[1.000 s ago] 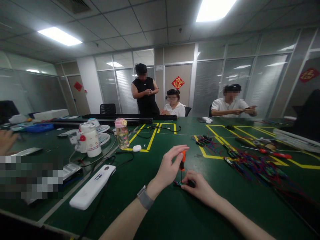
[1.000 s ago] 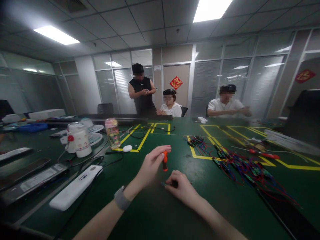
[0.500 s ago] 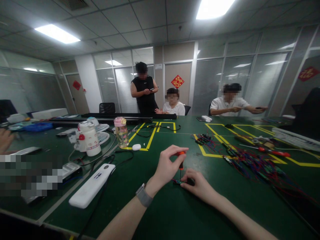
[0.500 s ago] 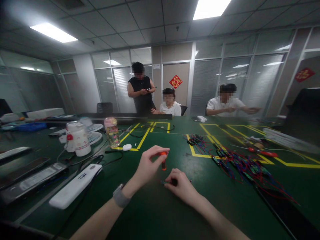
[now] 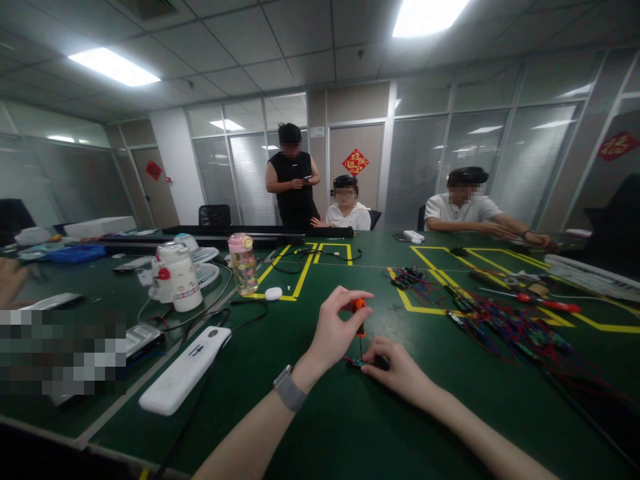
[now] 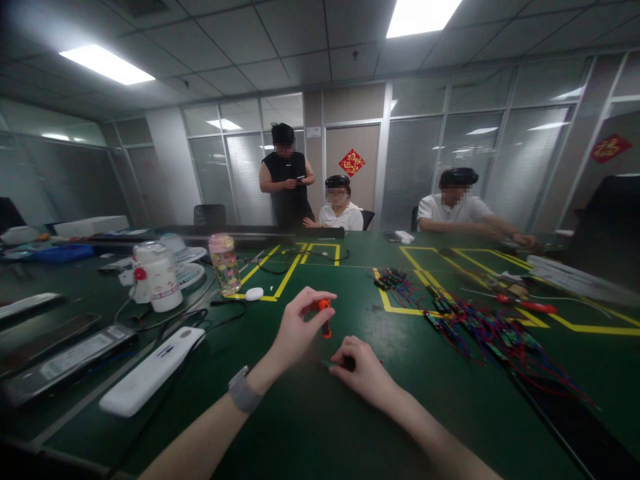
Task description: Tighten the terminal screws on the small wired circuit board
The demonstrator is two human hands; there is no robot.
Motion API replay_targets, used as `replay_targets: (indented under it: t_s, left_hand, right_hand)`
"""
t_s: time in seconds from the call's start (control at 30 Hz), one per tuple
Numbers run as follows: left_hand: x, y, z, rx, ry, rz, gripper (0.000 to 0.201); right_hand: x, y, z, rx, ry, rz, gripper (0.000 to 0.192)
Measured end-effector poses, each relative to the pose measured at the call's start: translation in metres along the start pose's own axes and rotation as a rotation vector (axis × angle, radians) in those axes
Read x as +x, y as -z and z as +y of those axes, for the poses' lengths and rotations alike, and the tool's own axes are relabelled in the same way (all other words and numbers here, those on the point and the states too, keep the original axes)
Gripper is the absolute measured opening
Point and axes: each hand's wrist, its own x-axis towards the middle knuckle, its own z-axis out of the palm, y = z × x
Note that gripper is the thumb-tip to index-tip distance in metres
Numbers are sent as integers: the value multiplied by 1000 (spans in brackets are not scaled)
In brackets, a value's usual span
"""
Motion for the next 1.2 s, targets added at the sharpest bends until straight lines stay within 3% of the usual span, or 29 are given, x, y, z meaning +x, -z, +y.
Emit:
replay_targets:
  t_s: [0.1, 0.23, 0.33, 0.47, 0.67, 0.9, 1.07, 1.2]
  left_hand:
    - [-1, 0, 3, 61, -24, -7, 18]
    - [0, 0, 5, -69, -40, -91, 30]
    - [0, 0, 5, -75, -46, -43, 26]
    - [0, 3, 5, 126, -102, 54, 16]
    - [2, 3, 4, 0, -105, -104, 33]
    - [-1, 2, 4, 157, -123, 28, 17]
    - [1, 3, 2, -86, -27, -103, 33]
    - [2, 2, -2, -123, 21, -52, 29]
  right_hand:
    - [0, 0, 0, -5, -2, 5, 5]
    - [-1, 0, 1, 9, 13, 1, 4]
    - [0, 1, 0, 1, 12, -3, 4]
    - [1, 1, -1, -10, 1, 4, 4]
    - [0, 0, 0, 8, 4, -2, 5]
    - [0, -1, 1, -2, 7, 5, 5]
    - [0, -1, 2, 21, 21, 5, 5]
    - [0, 0, 1, 22, 8, 2, 5]
